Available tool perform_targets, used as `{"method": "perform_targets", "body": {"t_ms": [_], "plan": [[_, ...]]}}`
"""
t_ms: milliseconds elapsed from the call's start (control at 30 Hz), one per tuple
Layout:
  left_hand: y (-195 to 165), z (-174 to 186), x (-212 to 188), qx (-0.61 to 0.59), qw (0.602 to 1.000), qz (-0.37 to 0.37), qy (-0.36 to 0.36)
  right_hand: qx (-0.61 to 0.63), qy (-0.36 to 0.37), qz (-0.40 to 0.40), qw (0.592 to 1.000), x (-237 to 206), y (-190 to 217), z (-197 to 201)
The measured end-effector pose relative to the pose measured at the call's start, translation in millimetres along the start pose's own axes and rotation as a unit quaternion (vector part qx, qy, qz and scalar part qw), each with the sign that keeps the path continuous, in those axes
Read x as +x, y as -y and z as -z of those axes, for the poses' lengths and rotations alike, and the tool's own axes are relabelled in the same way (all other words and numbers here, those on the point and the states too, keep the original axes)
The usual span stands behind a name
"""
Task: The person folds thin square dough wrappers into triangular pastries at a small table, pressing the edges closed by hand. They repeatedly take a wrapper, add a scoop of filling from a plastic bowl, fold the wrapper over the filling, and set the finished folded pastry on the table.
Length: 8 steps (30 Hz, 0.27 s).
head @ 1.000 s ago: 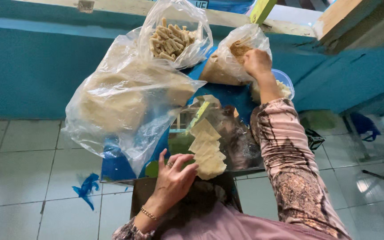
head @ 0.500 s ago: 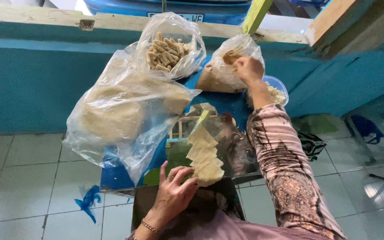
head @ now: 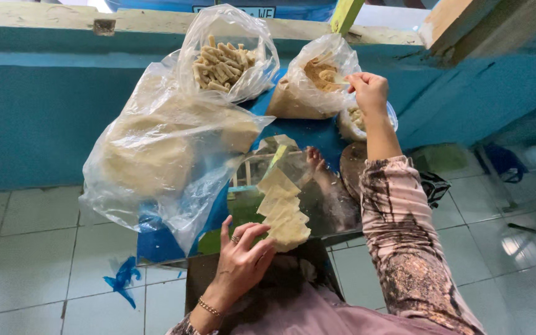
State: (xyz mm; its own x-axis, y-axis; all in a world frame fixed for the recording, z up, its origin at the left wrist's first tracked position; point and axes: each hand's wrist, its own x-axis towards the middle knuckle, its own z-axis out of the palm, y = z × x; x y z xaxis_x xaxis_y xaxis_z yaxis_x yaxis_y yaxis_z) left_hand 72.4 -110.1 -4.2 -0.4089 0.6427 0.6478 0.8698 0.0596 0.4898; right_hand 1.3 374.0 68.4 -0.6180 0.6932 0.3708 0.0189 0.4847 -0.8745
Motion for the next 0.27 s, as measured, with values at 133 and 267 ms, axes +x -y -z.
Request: {"method": "perform_targets", "body": {"t_ms": [133,267], "plan": [[0,-1,3,0.000,1.000,0.019,-0.011,0.136,0.055,-0.133,0.980,-57,11,15],[2,0,2,0.003,0.999,0.034,-0.029,0.129,0.133,-0.135,0.973,-150,36,26]]}}
